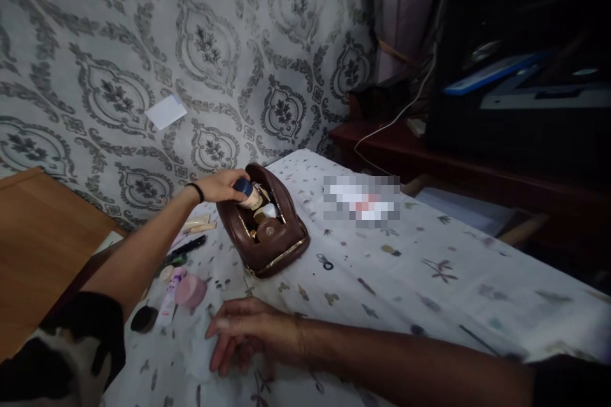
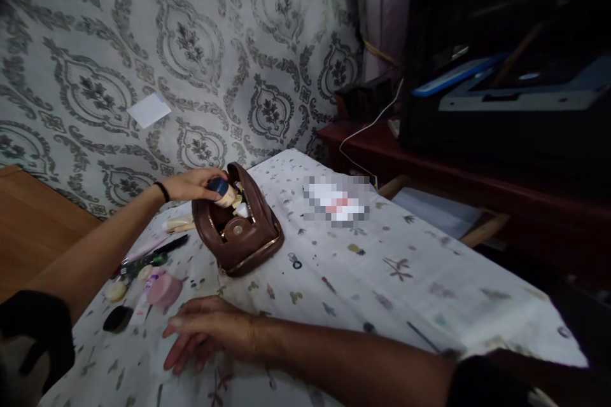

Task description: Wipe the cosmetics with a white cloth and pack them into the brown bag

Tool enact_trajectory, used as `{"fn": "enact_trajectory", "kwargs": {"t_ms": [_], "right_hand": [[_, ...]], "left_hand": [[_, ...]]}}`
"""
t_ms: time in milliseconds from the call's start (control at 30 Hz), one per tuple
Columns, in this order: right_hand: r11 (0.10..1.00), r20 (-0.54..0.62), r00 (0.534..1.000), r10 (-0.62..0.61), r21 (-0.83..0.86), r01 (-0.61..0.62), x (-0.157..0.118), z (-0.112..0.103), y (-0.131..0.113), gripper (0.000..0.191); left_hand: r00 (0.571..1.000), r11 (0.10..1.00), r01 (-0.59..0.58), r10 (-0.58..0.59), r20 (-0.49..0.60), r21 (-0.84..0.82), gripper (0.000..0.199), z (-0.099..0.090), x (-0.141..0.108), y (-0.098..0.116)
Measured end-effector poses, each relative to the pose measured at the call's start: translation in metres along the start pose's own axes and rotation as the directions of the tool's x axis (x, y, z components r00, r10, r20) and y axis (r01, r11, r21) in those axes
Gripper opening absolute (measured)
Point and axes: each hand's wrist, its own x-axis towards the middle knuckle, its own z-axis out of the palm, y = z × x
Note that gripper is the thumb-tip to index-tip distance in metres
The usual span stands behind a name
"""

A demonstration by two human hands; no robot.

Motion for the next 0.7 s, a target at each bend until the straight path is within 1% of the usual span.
{"fn": "enact_trajectory", "kwargs": {"t_ms": [100, 167, 233, 433, 567, 700], "right_hand": [[0.999, 0.010, 1.000, 0.021, -0.028, -0.021, -0.002, 0.003, -0.004, 0.066], [0.999, 0.011, 1.000, 0.027, -0.038, -0.026, -0.003, 0.004, -0.006, 0.066], [0.999, 0.013, 0.999, 0.029, -0.046, -0.029, -0.004, 0.004, -0.007, 0.065], [0.999, 0.024, 1.000, 0.011, -0.043, -0.010, -0.002, 0.001, -0.005, 0.061], [1.000, 0.028, 1.000, 0.003, -0.030, -0.002, 0.001, -0.001, -0.002, 0.060], [1.000, 0.037, 0.999, 0.003, -0.024, -0.002, 0.001, -0.002, -0.002, 0.061]], "left_hand": [[0.993, 0.978, 0.046, -0.067, 0.095, 0.202, 0.049, 0.002, 0.016, -0.004], [0.986, 0.941, 0.074, -0.118, 0.117, 0.331, 0.049, 0.003, 0.024, -0.003], [0.980, 0.909, 0.094, -0.156, 0.122, 0.406, 0.049, 0.004, 0.031, -0.002], [0.970, 0.841, 0.143, -0.224, 0.096, 0.522, 0.054, 0.010, 0.046, -0.005], [0.963, 0.787, 0.177, -0.262, 0.060, 0.591, 0.060, 0.011, 0.047, -0.011], [0.965, 0.765, 0.155, -0.254, 0.071, 0.625, 0.061, 0.013, 0.046, -0.015]]}}
